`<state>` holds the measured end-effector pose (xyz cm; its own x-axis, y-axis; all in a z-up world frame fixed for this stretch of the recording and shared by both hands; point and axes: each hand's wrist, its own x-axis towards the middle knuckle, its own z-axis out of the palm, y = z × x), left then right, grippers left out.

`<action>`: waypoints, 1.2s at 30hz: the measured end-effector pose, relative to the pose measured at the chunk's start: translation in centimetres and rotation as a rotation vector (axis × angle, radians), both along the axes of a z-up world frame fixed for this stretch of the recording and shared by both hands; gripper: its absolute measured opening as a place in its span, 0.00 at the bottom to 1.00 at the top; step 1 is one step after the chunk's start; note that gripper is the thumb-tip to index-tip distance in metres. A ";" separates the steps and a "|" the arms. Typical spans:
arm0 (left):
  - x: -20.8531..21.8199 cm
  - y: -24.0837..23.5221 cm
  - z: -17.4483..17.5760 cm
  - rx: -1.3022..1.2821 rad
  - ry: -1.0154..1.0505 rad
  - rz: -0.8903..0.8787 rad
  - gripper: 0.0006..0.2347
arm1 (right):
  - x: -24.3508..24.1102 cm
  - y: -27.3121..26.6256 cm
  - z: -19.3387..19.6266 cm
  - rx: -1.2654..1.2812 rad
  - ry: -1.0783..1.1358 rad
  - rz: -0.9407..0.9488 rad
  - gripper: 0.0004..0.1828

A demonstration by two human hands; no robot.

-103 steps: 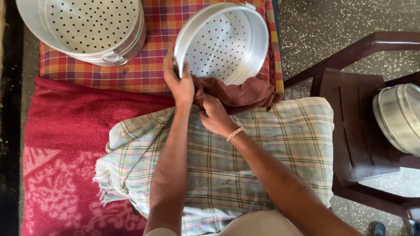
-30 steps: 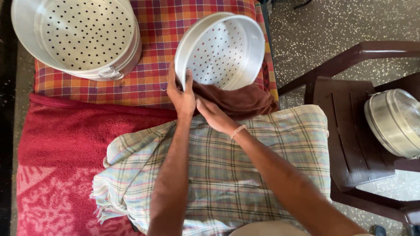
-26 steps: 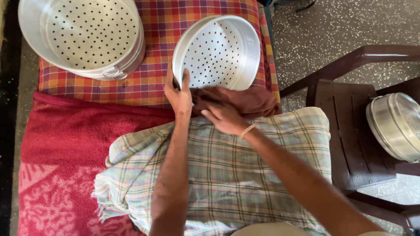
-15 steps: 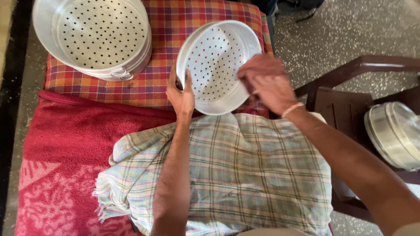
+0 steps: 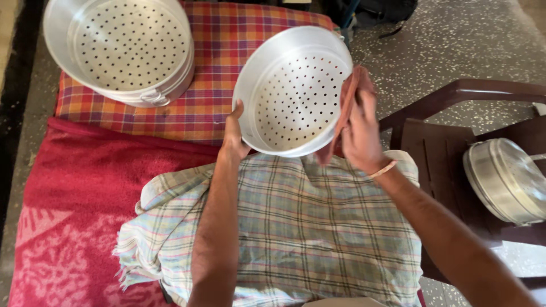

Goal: The person wipes the interior and exterior surfaces of white perforated metal colanders using a brown cloth. They handle one colander at a time, rotate it to reach all sides, and place the cleaned colander onto a stack on a nearby chair.

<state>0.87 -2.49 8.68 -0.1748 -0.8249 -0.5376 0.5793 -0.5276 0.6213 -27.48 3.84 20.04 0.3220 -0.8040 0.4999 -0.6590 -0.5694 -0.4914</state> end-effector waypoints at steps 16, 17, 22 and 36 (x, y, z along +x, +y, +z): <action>-2.1 1.7 -8.3 0.199 0.476 0.048 0.31 | 10.5 -1.1 -0.2 -0.128 0.181 -0.209 0.31; -2.3 1.9 -9.1 0.158 0.514 0.051 0.31 | 10.9 -0.9 -0.4 -0.142 0.195 -0.208 0.31; -2.8 2.1 -8.0 -0.161 -0.348 0.354 0.17 | 11.8 -0.1 -0.9 -0.139 0.238 -0.172 0.30; -5.4 1.3 7.1 -0.819 -0.603 0.146 0.28 | 11.9 -1.3 -2.2 -0.195 -0.027 -0.123 0.19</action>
<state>-4.54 -1.17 15.74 0.0693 -0.9697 0.2344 0.0766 0.2394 0.9679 -15.59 2.53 17.85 0.2125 -0.7236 0.6567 -0.7173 -0.5719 -0.3980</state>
